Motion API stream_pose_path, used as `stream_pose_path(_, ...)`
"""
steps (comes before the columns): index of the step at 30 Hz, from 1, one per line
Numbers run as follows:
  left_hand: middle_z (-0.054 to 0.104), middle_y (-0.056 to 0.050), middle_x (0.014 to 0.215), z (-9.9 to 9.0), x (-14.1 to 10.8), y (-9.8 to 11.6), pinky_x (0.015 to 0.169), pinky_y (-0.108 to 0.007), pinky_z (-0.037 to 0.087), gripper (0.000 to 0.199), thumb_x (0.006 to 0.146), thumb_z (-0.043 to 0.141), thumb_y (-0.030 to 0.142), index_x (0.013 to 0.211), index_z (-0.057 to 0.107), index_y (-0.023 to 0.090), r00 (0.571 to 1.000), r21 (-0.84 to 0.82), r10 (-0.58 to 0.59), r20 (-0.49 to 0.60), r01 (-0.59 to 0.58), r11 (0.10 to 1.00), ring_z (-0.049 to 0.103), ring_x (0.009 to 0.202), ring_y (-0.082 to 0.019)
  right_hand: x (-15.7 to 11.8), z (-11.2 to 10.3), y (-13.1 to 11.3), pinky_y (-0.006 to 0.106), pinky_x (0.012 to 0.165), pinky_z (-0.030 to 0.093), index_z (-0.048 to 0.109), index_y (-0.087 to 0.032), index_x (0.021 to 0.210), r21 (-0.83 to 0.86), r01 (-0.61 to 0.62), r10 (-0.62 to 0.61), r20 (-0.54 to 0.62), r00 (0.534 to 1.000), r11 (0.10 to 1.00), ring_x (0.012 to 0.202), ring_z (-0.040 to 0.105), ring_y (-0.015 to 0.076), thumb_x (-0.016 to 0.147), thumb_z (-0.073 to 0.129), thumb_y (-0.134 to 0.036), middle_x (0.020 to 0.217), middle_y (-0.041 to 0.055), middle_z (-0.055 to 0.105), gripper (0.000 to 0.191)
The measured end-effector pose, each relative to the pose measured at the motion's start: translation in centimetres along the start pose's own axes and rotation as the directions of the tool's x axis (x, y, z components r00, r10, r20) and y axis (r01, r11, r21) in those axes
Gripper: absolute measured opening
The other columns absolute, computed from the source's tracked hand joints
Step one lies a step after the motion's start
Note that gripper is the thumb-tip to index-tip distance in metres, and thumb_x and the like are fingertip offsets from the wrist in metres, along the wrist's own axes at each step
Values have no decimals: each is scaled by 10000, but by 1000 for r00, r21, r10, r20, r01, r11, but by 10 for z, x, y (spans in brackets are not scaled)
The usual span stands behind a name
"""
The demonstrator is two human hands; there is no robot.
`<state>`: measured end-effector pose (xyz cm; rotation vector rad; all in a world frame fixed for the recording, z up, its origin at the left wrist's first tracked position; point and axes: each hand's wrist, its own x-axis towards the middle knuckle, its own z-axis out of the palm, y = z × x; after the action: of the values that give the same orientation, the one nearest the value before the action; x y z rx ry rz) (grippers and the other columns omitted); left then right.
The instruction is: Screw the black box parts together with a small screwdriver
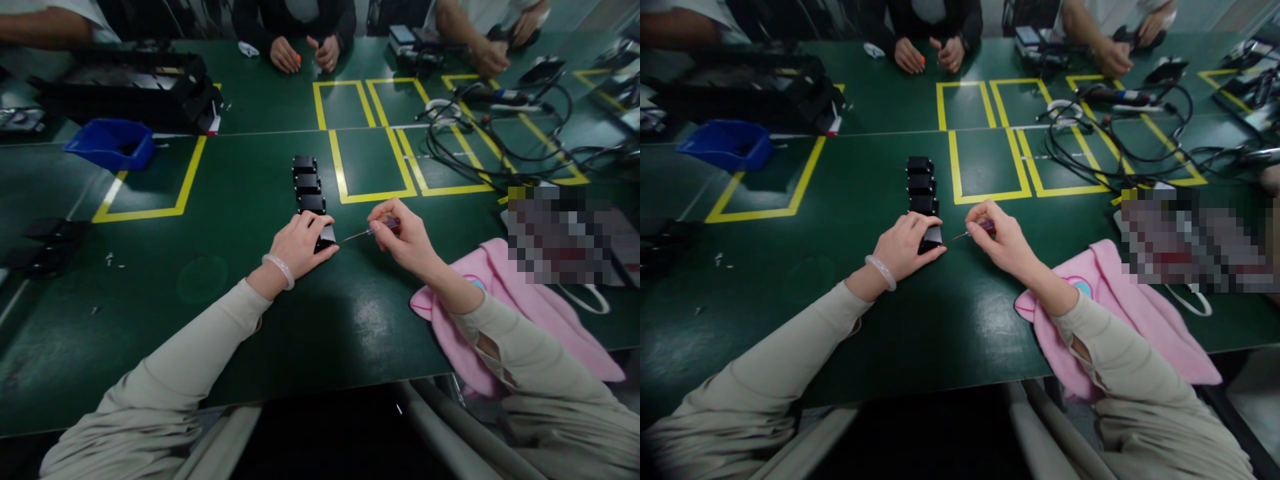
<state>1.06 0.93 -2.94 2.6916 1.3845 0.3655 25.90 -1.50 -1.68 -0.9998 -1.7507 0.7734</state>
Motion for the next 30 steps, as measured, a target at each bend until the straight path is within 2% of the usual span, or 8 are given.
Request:
stream_pose_path(4, 629, -126, 1265, 0, 0, 0, 928, -418, 531, 480, 992, 648, 489, 1376, 568, 214, 1000, 1, -1, -3, 1, 1000, 605, 1117, -298, 0, 0, 0, 274, 499, 340, 563, -240, 948, 10, -28, 28, 19, 999, 1000, 468, 455, 93, 1044, 608, -478, 633, -69, 531, 260)
stream_pose_path(10, 630, -124, 1268, 1, 0, -1, 924, -415, 532, 485, 992, 649, 493, 1380, 567, 214, 1000, 8, 3, -9, -3, 1000, 607, 1108, -295, 0, 1, 1, 274, 537, 377, 576, -241, 1033, -2, -4, 4, -23, 1000, 1000, 577, 531, 121, 1021, 634, -499, 706, -45, 556, 265)
stream_pose_path(16, 630, -131, 1273, 0, 0, 0, 925, -425, 534, 486, 993, 653, 485, 1382, 573, 206, 1000, 1, 2, -5, -2, 1000, 609, 1113, -305, -1, 0, 0, 276, 480, 329, 565, -243, 956, 35, -39, 39, 17, 999, 999, 450, 455, 89, 1044, 617, -483, 642, -67, 533, 261)
stream_pose_path(22, 628, -133, 1268, -1, 0, 0, 927, -430, 534, 484, 995, 646, 486, 1381, 570, 204, 1000, 3, 6, -7, -6, 1000, 607, 1104, -304, -1, 1, 2, 280, 526, 382, 571, -247, 1050, 0, -4, 4, -28, 1000, 1000, 523, 515, 115, 1041, 617, -482, 669, -62, 542, 240)
stream_pose_path(30, 632, -129, 1273, 0, 0, 0, 923, -426, 540, 496, 993, 658, 487, 1388, 573, 198, 1000, 6, 3, -1, -3, 1000, 614, 1110, -305, 0, 0, 1, 269, 466, 328, 569, -239, 962, 29, -26, 26, 12, 1000, 999, 445, 463, 86, 1048, 610, -483, 639, -70, 530, 263)
